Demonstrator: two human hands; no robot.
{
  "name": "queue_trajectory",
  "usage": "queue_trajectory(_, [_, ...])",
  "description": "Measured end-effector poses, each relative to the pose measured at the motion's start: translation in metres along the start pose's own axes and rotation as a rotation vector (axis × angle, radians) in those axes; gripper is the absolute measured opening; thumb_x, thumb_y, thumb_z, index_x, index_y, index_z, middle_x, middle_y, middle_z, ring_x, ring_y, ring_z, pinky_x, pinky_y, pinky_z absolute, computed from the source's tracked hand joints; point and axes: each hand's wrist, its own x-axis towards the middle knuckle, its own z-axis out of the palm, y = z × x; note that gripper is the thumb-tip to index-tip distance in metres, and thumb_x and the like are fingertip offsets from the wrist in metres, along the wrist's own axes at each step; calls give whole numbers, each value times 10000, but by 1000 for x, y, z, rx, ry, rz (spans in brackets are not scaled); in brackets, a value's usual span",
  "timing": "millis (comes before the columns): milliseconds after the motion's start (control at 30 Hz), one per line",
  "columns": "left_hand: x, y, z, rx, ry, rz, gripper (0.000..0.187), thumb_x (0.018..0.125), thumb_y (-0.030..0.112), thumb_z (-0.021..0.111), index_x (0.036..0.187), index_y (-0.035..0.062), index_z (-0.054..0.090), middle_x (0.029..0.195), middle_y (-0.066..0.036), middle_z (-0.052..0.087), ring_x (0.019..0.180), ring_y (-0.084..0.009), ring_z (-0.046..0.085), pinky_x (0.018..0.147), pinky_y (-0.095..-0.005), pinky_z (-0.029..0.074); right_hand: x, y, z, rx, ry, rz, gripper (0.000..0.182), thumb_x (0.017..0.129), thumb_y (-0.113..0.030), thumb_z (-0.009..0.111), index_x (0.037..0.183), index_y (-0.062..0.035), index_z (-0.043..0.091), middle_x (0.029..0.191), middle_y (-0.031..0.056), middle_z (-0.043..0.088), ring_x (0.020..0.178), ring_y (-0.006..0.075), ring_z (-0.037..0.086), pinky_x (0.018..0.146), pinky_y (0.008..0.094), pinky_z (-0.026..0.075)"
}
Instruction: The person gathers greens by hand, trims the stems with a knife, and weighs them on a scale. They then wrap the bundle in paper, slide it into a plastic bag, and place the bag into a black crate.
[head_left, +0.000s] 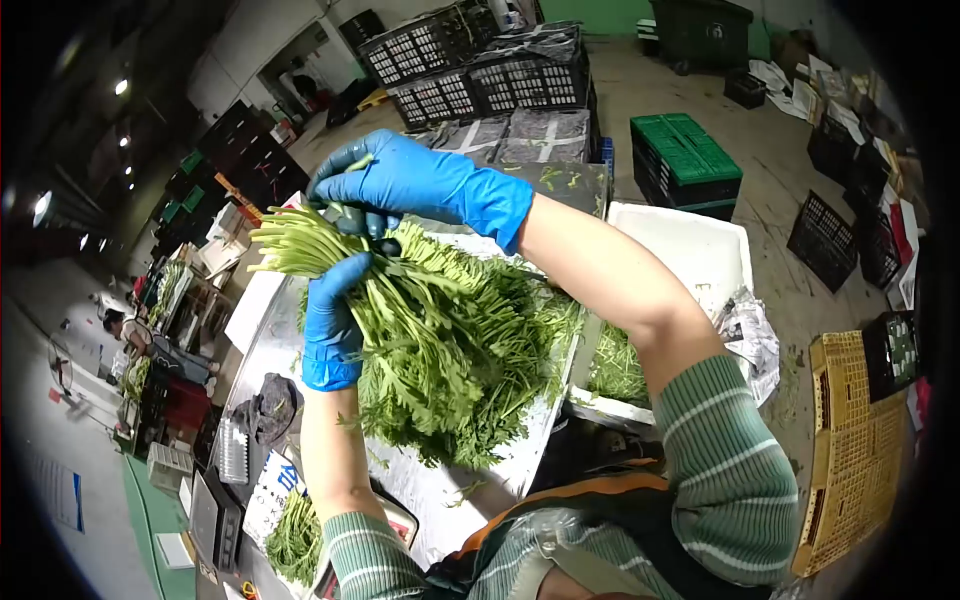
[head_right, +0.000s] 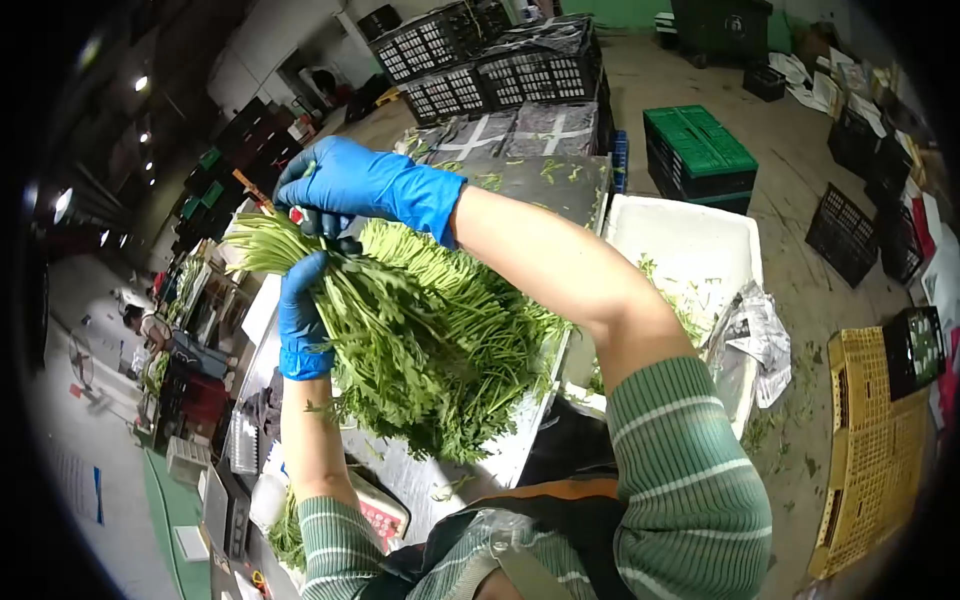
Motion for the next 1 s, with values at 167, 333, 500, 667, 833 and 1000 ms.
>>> queue_trajectory(167, [16,18,-22,-264,94,87,402,754,161,572,1113,-11,518,835,-107,604,746,-196,599,681,-321,514,-67,54,-45,255,242,1,562,837,-369,535,1289,-91,353,1058,125,572,921,159,564,796,277,449])
queue_trajectory(333, [25,32,-21,-388,93,203,236,770,162,575,985,66,581,904,-52,612,827,-166,587,747,-313,498,-154,154,18,713,-115,393,787,751,-573,505,1306,-52,305,1276,196,389,1166,297,401,980,472,298])
queue_trajectory(500, [44,18,-46,-450,43,251,343,776,76,587,1110,77,509,906,-43,596,778,-168,568,710,-310,488,-169,160,16,930,-160,479,562,779,-484,550,1152,-67,498,925,159,605,734,211,613,639,315,502])
queue_trajectory(667, [36,10,-56,-299,120,175,184,795,117,578,962,39,580,807,-79,602,731,-180,586,691,-302,502,-165,107,-72,-110,471,403,205,830,-218,567,935,-46,600,631,-6,559,480,30,477,380,160,322])
queue_trajectory(833, [37,-8,-53,-66,-39,-25,415,738,113,605,1109,-51,513,985,-141,598,878,-212,590,784,-327,488,-150,41,-130,-1305,337,-126,113,775,-150,588,856,-83,627,817,56,601,728,208,555,636,306,439])
queue_trajectory(1000, [35,-40,29,66,-308,-51,451,708,83,620,1122,-37,484,1051,-131,576,924,-204,580,792,-294,482,-87,15,-58,-1606,25,-393,105,752,-186,580,820,-113,613,999,46,554,1007,219,480,979,446,245])
